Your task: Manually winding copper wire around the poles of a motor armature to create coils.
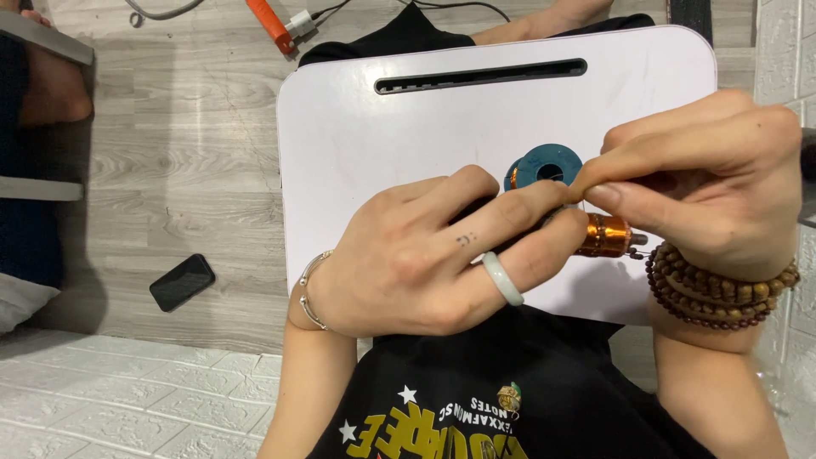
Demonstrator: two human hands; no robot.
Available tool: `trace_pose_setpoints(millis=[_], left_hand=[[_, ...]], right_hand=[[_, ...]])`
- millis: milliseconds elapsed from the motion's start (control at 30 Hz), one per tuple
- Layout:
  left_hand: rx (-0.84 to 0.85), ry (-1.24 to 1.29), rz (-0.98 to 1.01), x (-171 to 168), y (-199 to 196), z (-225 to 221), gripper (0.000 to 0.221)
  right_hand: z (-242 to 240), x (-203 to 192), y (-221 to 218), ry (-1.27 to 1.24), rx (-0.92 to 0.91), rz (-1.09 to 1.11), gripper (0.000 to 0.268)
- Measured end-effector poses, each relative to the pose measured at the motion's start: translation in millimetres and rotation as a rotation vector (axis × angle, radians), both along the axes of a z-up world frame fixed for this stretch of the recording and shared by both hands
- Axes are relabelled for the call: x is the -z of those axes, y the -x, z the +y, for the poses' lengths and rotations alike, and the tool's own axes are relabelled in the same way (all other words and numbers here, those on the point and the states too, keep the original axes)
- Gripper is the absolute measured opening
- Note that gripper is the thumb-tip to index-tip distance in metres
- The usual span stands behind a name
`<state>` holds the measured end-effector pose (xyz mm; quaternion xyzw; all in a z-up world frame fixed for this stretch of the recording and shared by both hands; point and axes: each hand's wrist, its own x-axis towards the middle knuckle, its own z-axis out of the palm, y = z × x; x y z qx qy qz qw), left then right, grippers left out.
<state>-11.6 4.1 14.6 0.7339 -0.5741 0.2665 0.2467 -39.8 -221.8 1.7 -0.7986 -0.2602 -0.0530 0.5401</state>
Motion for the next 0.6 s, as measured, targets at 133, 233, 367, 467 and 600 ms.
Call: trace_pose_setpoints(millis=[133,233,367,467,600], left_hand=[[-0.026,0.01,0.044,-1,-1,0,0.015],[-0.07,-0.01,0.103,-1,-2,1,0.017],[-0.168,0.003,0.123,-1,-3,0,0.017],[-0.219,0.015,0.136,4,-5,-2,0.017],[-0.276,0.001,0.09,7,-7,-3,0.015]], right_hand=[[-7,22,-7,-0.096,-0.061,0.047,0.015],[-7,44,-5,-0.294,0.02,0.246,0.03],[-4,59,-2,-0.461,0.078,0.285,0.04],[3,52,3,-0.255,0.214,0.158,0.02],[19,28,11,-0.033,0.322,-0.01,0.006]])
